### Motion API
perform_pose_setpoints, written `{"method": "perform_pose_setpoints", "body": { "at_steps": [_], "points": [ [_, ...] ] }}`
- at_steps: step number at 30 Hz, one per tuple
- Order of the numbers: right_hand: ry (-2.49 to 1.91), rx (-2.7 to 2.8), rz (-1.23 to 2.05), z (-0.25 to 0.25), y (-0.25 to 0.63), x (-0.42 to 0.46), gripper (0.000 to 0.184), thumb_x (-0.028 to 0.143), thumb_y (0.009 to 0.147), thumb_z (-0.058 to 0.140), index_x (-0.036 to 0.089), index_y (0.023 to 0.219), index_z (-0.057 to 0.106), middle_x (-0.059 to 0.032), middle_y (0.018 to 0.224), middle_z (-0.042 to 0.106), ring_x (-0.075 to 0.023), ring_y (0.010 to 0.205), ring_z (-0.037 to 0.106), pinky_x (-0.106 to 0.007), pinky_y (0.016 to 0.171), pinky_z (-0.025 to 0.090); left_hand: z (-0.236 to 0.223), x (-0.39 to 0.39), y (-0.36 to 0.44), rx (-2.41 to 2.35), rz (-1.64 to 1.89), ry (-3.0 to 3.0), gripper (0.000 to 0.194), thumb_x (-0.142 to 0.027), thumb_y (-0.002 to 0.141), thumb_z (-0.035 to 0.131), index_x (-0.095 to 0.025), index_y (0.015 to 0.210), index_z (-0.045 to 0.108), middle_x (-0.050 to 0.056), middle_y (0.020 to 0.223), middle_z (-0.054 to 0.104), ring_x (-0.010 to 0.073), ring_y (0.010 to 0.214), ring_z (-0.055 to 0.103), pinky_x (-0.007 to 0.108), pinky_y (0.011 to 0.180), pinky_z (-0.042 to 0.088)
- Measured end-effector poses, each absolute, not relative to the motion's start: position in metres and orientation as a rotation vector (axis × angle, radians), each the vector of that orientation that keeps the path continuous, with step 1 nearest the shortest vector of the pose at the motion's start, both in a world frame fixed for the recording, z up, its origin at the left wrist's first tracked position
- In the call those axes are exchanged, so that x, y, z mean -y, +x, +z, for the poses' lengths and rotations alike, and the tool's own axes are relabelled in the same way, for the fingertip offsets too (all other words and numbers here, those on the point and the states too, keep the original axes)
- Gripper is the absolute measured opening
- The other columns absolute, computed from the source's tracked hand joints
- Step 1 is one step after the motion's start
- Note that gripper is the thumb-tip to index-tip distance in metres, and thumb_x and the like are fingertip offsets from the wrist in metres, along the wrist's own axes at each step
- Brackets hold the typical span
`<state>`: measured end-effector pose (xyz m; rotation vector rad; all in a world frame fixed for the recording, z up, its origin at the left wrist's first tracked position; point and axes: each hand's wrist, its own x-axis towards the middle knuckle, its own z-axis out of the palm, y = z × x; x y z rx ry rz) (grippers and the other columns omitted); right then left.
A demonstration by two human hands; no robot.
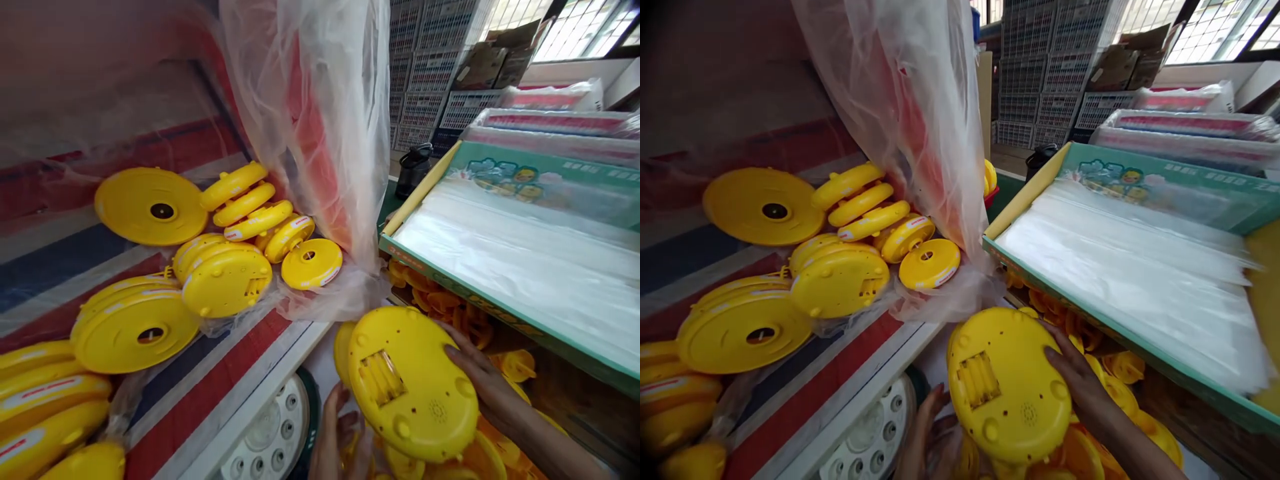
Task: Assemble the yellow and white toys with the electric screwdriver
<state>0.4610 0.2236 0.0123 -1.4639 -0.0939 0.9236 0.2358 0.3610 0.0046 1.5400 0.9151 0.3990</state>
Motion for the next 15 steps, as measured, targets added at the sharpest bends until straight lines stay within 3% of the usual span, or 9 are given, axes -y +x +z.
{"method": "perform_pose_setpoints", "body": {
  "at_steps": [5, 10, 15],
  "points": [
    [-1.755, 0.567, 0.714, -0.02, 0.469, -0.25, 0.062, 0.057, 0.093, 0.045, 0.03, 0.147, 0.034, -0.0075, 0.15, 0.044, -0.0285, 0.132, 0.048, -0.043, 0.104, 0.046, -0.017, -0.375, 0.265, -0.949, 0.341, 1.137, 0.07, -0.058, 0.082, 0.06, -0.014, 0.132, 0.04, 0.018, 0.116, 0.066, 0.0285, 0.097, 0.068, 0.038, 0.08, 0.058],
    [-1.876, 0.7, 0.609, -0.043, 0.477, -0.261, 0.062, 0.058, 0.087, 0.051, 0.024, 0.139, 0.047, -0.0125, 0.144, 0.049, -0.0319, 0.138, 0.037, -0.051, 0.117, 0.024, -0.031, -0.388, 0.269, -1.0, 0.343, 1.171, 0.07, -0.051, 0.076, 0.069, -0.012, 0.128, 0.045, 0.017, 0.115, 0.064, 0.0247, 0.087, 0.068, 0.037, 0.078, 0.057],
    [-1.958, 0.732, 0.603, -0.053, 0.482, -0.261, 0.054, 0.054, 0.089, 0.046, 0.024, 0.134, 0.049, -0.0136, 0.138, 0.055, -0.0321, 0.128, 0.05, -0.049, 0.105, 0.043, -0.045, -0.385, 0.269, -1.063, 0.332, 1.146, 0.061, -0.05, 0.074, 0.07, -0.013, 0.117, 0.05, 0.01, 0.092, 0.067, 0.0205, 0.069, 0.065, 0.033, 0.064, 0.056]
  ]
}}
